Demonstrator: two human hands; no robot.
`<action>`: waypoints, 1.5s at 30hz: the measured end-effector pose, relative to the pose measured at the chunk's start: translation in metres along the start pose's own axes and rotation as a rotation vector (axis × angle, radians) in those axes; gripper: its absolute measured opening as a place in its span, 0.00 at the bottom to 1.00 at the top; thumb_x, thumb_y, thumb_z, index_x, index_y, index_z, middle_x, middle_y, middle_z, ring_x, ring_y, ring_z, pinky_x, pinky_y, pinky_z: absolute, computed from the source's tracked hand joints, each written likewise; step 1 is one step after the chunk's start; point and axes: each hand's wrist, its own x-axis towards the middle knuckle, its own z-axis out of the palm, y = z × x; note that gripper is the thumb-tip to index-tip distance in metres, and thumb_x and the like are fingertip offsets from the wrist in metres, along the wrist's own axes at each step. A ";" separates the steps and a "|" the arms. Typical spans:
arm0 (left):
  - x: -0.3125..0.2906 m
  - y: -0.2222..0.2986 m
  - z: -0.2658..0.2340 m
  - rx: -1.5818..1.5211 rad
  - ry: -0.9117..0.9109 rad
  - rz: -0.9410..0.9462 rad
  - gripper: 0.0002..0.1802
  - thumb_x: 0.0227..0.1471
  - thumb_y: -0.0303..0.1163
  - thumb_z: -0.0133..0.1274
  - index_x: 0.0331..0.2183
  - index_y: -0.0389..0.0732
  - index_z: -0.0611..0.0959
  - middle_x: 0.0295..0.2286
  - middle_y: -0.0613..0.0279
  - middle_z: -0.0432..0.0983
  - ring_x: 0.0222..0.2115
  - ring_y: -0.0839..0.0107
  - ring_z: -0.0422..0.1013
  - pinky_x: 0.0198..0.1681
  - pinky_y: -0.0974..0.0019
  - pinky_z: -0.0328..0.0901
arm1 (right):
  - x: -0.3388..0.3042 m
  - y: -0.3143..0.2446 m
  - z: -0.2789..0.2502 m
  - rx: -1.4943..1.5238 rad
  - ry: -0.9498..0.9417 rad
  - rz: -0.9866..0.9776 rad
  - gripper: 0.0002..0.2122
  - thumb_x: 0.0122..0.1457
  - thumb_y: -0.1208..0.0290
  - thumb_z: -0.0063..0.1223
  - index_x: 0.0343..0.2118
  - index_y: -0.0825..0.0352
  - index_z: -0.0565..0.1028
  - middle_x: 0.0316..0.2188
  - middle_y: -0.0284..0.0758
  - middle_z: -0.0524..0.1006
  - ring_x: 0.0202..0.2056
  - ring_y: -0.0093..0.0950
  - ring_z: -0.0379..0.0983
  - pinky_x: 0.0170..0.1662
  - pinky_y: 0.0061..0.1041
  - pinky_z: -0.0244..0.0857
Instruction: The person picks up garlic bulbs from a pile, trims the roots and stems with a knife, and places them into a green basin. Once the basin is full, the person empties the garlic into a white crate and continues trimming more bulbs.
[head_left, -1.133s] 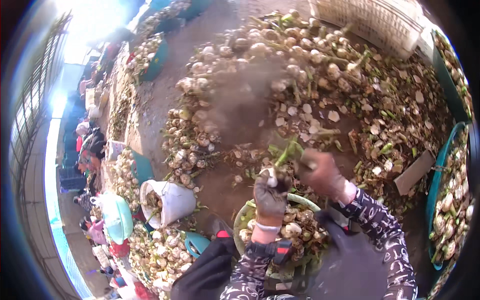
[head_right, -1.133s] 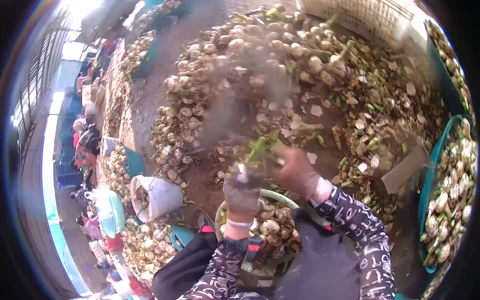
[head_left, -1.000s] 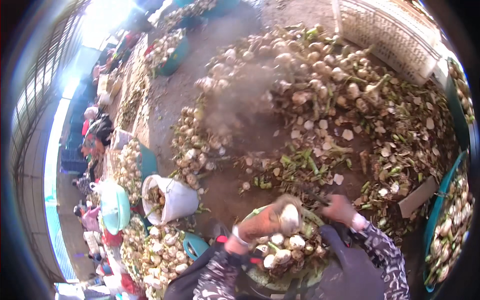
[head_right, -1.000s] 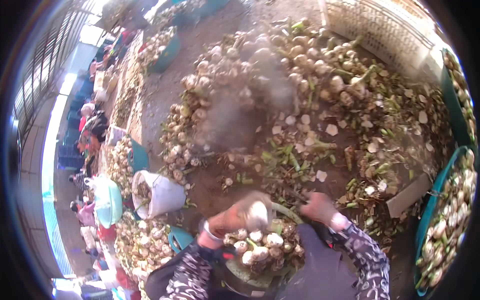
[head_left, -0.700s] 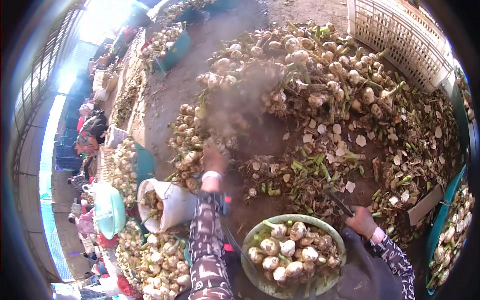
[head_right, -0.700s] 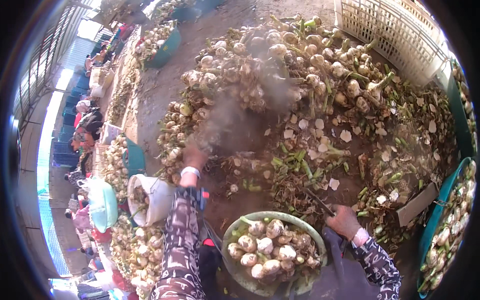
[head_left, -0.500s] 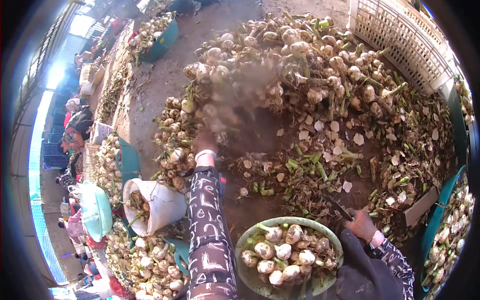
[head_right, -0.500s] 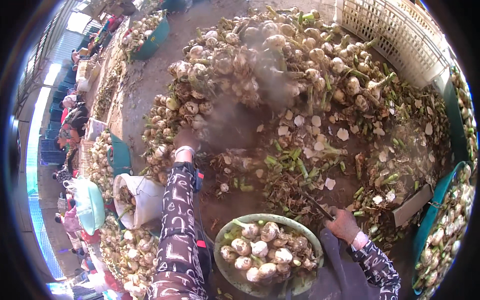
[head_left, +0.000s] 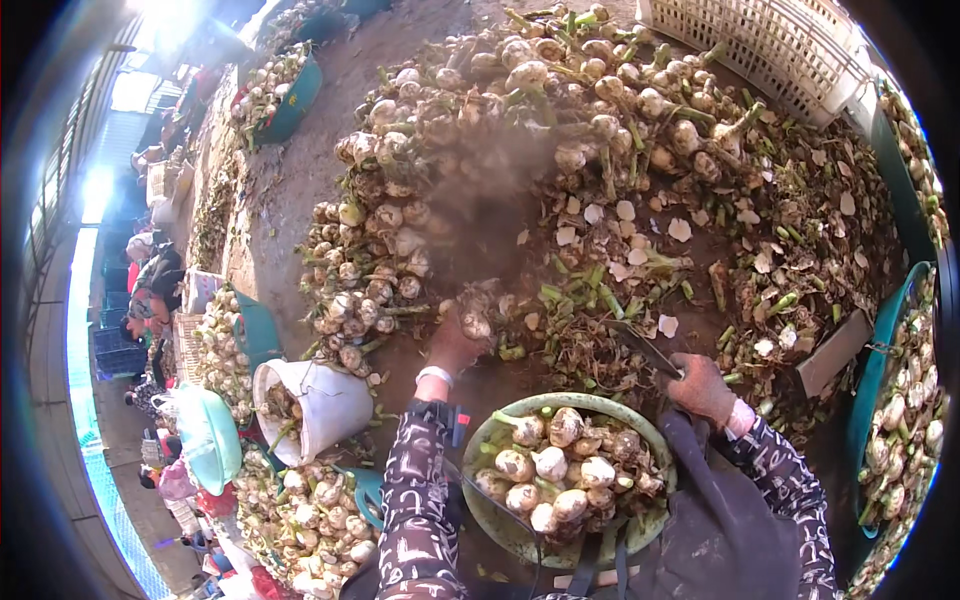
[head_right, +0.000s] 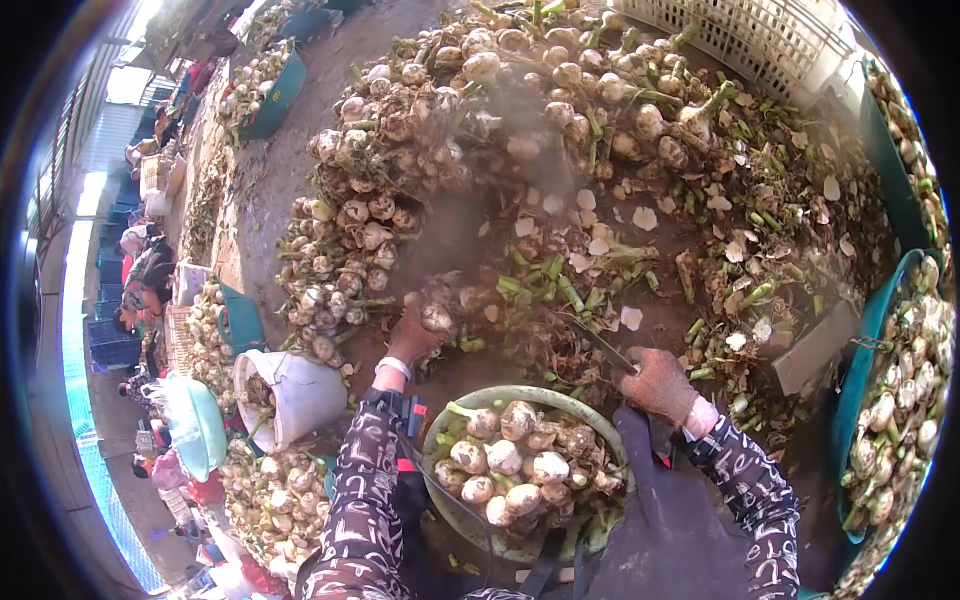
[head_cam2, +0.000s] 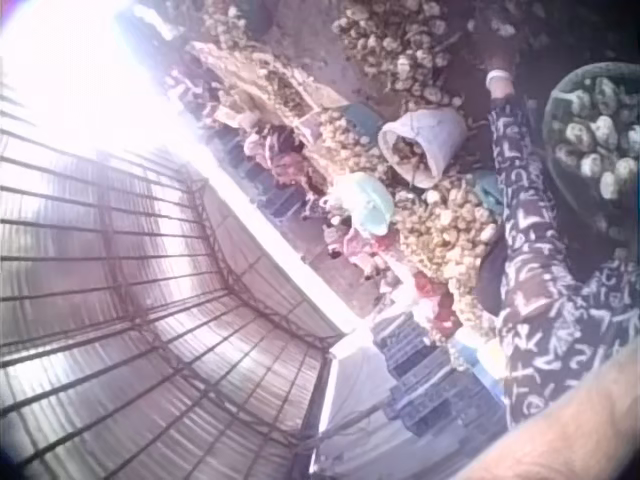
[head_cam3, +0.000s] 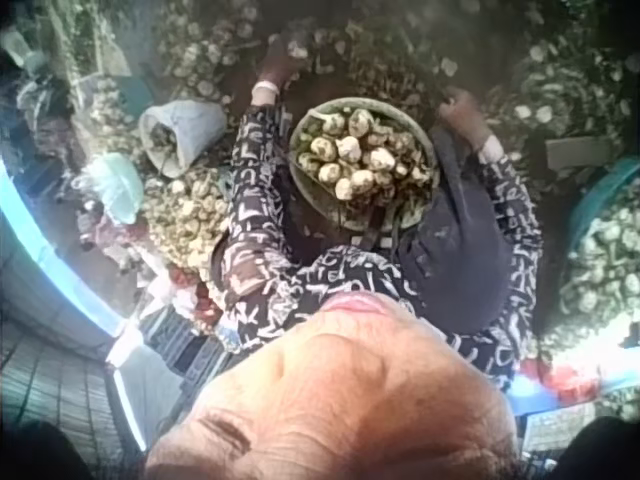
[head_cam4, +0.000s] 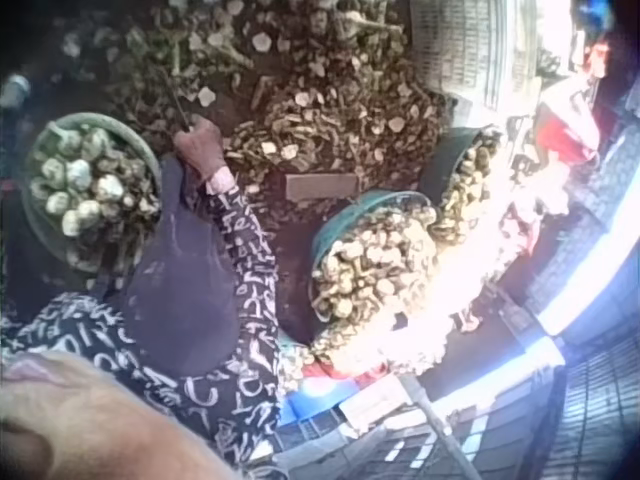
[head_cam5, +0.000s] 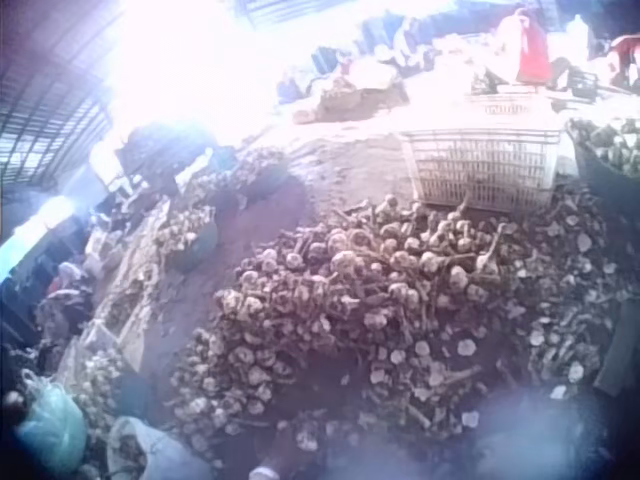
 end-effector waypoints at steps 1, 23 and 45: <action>-0.002 0.011 -0.002 -0.160 -0.100 -0.113 0.45 0.32 0.42 0.67 0.52 0.38 0.67 0.43 0.49 0.72 0.43 0.55 0.71 0.46 0.59 0.65 | 0.003 0.000 -0.001 0.006 0.011 0.006 0.13 0.49 0.61 0.54 0.30 0.68 0.76 0.23 0.50 0.75 0.30 0.47 0.73 0.34 0.39 0.66; -0.107 0.139 0.022 -1.020 0.119 0.225 0.30 0.40 0.37 0.65 0.43 0.33 0.73 0.34 0.58 0.75 0.34 0.70 0.72 0.39 0.68 0.67 | 0.021 -0.055 0.027 -0.099 0.251 -0.657 0.14 0.44 0.62 0.60 0.25 0.64 0.68 0.19 0.41 0.73 0.25 0.41 0.73 0.28 0.36 0.66; -0.121 0.136 0.007 -1.998 0.172 -0.267 0.21 0.54 0.46 0.45 0.41 0.39 0.75 0.30 0.58 0.77 0.27 0.63 0.76 0.28 0.60 0.73 | 0.032 -0.068 -0.009 0.264 0.295 -0.291 0.15 0.53 0.57 0.53 0.25 0.66 0.73 0.21 0.47 0.75 0.25 0.45 0.74 0.28 0.38 0.67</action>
